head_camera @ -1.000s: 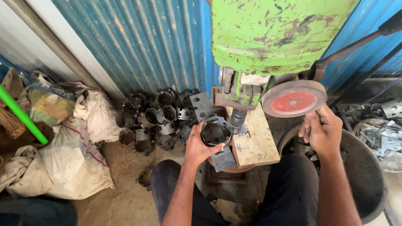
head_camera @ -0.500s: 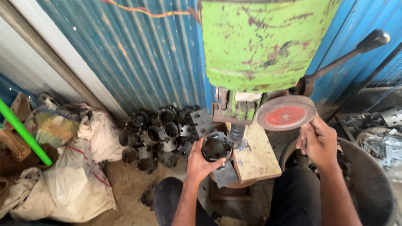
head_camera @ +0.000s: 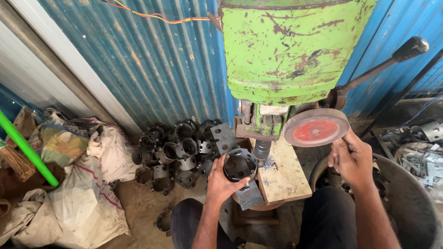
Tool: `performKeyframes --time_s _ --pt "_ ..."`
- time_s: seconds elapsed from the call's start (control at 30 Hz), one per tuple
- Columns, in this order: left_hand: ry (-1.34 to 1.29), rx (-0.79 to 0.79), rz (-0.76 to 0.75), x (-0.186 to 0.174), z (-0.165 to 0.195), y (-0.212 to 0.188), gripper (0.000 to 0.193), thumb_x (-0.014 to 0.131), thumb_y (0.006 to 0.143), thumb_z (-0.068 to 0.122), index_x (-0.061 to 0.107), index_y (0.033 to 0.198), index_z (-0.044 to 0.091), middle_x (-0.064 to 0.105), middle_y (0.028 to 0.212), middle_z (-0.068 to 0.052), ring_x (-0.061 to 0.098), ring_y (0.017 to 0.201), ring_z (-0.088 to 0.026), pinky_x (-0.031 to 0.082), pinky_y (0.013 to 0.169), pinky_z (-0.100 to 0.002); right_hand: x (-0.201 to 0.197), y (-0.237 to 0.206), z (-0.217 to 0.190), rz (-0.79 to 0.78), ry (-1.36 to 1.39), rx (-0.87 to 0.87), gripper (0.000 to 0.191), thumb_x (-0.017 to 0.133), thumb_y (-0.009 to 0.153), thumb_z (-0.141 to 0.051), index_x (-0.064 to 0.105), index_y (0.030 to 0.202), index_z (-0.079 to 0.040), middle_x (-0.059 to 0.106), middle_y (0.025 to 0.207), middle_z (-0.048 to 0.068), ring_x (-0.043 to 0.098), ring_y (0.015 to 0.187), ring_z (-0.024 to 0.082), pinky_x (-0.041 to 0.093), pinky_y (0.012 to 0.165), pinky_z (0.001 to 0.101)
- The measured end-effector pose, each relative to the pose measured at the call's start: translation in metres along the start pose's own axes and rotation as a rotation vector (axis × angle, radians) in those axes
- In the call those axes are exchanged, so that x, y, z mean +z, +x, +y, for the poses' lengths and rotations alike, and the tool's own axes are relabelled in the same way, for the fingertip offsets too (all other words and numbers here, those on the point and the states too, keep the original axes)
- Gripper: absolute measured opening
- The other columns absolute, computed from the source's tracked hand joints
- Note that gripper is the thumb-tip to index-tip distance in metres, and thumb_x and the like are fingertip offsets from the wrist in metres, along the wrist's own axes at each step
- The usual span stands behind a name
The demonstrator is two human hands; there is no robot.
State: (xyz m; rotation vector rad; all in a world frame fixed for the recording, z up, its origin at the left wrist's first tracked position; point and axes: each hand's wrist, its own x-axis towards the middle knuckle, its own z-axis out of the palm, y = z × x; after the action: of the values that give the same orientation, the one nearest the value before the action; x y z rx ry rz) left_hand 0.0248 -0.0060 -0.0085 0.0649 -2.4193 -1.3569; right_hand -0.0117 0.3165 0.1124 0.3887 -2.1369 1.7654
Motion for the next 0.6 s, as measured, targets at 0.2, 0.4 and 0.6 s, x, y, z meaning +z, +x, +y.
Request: performKeyframes --time_s 0.2,0.4,0.6 --pt "0.007 0.027 0.01 0.0006 -0.001 -0.0017 0.102 0.098 0.053 0.036 0.053 0.139 0.003 0.065 0.124 -0.016 0.066 0.117 -0.034 0.055 0.096 -0.045 -0.0008 -0.0016 0.0038 -0.004 0.02 -0.029 0.031 0.048 0.11 -0.007 0.06 0.137 0.001 0.051 0.072 0.001 0.05 0.052 0.007 0.042 0.046 0.0234" --pt "0.003 0.046 0.01 0.0005 0.0 -0.0002 0.101 0.098 0.054 0.036 0.054 0.138 0.001 0.066 0.123 -0.016 0.066 0.116 -0.034 0.056 0.097 -0.044 -0.0004 0.0001 0.0054 -0.004 0.038 -0.025 0.032 0.048 0.109 -0.005 0.06 0.139 0.001 0.051 0.072 0.002 0.048 0.051 0.007 0.042 0.045 0.0235" --pt "-0.009 -0.001 -0.011 0.0011 0.0012 0.0 0.102 0.097 0.053 0.036 0.054 0.139 0.002 0.065 0.124 -0.015 0.066 0.117 -0.033 0.056 0.097 -0.044 -0.0004 0.0002 0.004 -0.008 0.061 -0.025 0.038 0.048 0.108 -0.004 0.057 0.145 -0.001 0.051 0.072 0.002 0.049 0.051 0.007 0.041 0.045 0.023"
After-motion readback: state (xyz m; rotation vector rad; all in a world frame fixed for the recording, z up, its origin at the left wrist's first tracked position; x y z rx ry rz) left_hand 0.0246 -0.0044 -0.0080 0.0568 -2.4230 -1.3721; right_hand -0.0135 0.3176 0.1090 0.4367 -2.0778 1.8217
